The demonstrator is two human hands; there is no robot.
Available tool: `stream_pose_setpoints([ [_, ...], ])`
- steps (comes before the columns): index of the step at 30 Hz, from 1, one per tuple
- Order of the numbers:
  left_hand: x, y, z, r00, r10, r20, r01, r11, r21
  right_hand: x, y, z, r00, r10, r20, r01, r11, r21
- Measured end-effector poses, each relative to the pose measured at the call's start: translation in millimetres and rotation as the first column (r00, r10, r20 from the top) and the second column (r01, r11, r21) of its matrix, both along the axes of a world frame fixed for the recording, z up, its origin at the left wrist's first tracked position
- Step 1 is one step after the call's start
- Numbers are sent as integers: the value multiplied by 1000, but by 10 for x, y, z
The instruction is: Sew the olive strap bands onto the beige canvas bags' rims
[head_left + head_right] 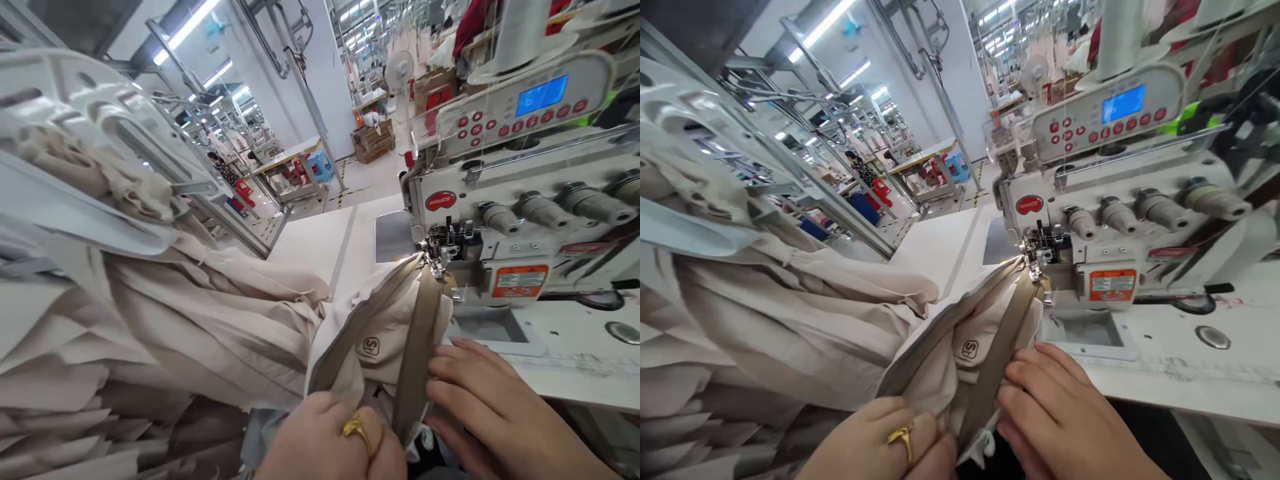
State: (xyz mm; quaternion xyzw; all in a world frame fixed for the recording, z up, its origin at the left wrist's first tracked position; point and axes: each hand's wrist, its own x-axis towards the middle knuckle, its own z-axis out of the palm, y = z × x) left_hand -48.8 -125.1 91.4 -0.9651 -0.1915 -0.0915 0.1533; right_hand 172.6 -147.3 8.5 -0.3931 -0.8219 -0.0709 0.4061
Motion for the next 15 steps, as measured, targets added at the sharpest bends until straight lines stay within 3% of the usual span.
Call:
stream_pose_setpoints([
  [5, 64, 3, -226, 990, -28, 136, 29, 1000, -4, 27, 26, -40, 985, 162, -54, -169, 971, -168],
  [8, 80, -23, -385, 993, -93, 72, 98, 993, -70, 104, 8, 0, 990, 140, 9, -139, 986, -96],
  [11, 111, -83, -510, 989, -150, -1, 147, 965, -218, 168, -9, 13, 981, 170, 88, -169, 985, -22],
  [15, 182, -146, -663, 991, -125, -41, 105, 939, -329, 195, -43, -154, 987, 162, -15, -162, 987, -12],
])
